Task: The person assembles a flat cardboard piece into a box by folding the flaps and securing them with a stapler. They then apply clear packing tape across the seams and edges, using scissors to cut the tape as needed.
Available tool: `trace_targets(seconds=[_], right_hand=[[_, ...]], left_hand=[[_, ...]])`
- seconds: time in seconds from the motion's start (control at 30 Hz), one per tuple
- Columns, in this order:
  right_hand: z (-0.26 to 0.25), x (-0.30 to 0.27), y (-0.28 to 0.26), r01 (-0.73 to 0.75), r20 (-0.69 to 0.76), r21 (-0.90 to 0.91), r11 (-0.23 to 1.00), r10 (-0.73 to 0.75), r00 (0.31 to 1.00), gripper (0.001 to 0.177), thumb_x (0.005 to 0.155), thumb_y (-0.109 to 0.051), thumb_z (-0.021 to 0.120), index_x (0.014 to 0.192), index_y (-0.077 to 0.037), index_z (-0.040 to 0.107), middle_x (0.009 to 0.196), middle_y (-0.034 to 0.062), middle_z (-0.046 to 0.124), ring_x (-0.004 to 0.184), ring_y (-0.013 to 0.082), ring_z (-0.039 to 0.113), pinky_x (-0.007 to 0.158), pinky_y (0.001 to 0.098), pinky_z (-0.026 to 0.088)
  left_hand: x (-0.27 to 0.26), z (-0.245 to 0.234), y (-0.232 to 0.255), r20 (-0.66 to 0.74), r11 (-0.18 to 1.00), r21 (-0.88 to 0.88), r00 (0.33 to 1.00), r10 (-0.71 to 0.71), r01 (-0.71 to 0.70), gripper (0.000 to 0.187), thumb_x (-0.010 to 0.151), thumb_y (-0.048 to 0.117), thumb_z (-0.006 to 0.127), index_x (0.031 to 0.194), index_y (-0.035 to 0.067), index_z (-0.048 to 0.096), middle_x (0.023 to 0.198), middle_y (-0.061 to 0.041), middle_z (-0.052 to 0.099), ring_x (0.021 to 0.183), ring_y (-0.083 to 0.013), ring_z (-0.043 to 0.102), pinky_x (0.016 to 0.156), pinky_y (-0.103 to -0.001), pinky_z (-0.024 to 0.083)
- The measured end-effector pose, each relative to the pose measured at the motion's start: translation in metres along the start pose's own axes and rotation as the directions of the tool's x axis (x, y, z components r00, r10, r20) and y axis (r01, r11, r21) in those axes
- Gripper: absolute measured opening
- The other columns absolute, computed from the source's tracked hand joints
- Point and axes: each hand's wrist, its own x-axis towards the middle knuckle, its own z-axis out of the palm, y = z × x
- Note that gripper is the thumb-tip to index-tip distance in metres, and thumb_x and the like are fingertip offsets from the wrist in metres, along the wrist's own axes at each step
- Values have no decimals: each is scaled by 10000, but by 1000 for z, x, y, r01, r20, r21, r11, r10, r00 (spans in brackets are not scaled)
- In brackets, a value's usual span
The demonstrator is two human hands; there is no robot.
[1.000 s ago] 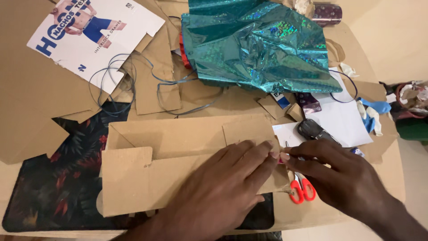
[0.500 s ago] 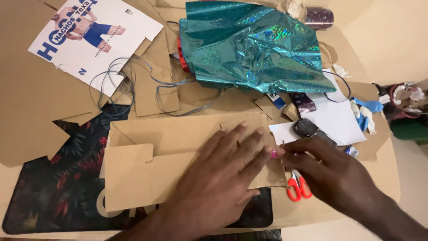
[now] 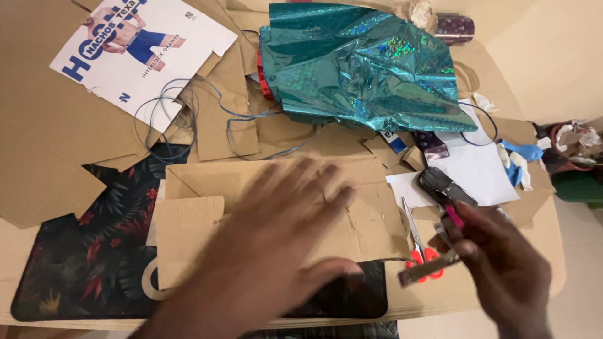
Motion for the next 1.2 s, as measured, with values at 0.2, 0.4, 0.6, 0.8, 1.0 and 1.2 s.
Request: trace_targets(seconds=[0.2, 0.4, 0.6, 0.8, 1.0, 1.2], right_hand=[[23, -48, 48, -71, -89, 385, 920, 113, 990, 383, 1030, -110, 546, 1365, 76, 538, 1353, 261, 574, 1052, 336, 697, 893, 516, 590], [65, -54, 51, -285, -35, 510, 812, 351, 936, 393, 1040, -135, 441, 1417, -24, 439, 1326, 249, 622, 1060, 383, 717, 857, 540, 578], [81, 5, 32, -236, 65, 420, 876, 231, 971, 325, 1077, -152, 396, 1384, -48, 421, 1118, 257, 697, 1009, 326, 693, 875, 465, 540], [89, 98, 40, -229, 281, 223, 948, 162, 946, 267, 1096, -177, 403, 1296, -24, 490, 1010, 188, 681, 927, 262, 700, 838, 420, 557], [104, 182, 58, -333, 458, 369, 868, 142, 878, 239, 1089, -122, 437, 1302, -35, 501, 1085, 103, 657, 964, 195, 661, 851, 371, 561], [132, 250, 64, -393, 572, 379, 838, 121, 811, 312, 1056, -68, 474, 1368, -50, 481, 1095, 60, 634, 974, 150, 645, 871, 297, 543]], left_hand=[[-53, -39, -51, -176, 836, -292, 833, -524, 464, 574, 949, 312, 637, 1445, 38, 547, 1501, -149, 572, 1429, -261, 503, 1186, -384, 351], [-79, -7, -68, -135, 523, -747, 676, -725, 411, 554, 1017, 257, 492, 1513, 15, 441, 1523, -125, 515, 1411, -205, 473, 1150, -335, 337], [-97, 0, -61, -222, 425, -845, 511, -830, 323, 601, 936, 181, 552, 1500, -14, 479, 1456, -130, 530, 1307, -196, 516, 1117, -325, 360], [-119, 18, -38, -377, 545, -775, 459, -804, 319, 584, 896, 115, 626, 1454, -34, 540, 1344, -135, 564, 1248, -212, 565, 1095, -337, 422], [-110, 58, 10, -522, 686, -512, 447, -727, 517, 464, 809, 119, 772, 1245, -8, 670, 1297, -165, 604, 1215, -280, 627, 1040, -376, 492], [-97, 73, 41, -418, 727, -547, 617, -667, 415, 418, 856, 96, 759, 1263, 18, 703, 1507, -276, 444, 1334, -407, 574, 1064, -468, 495]])
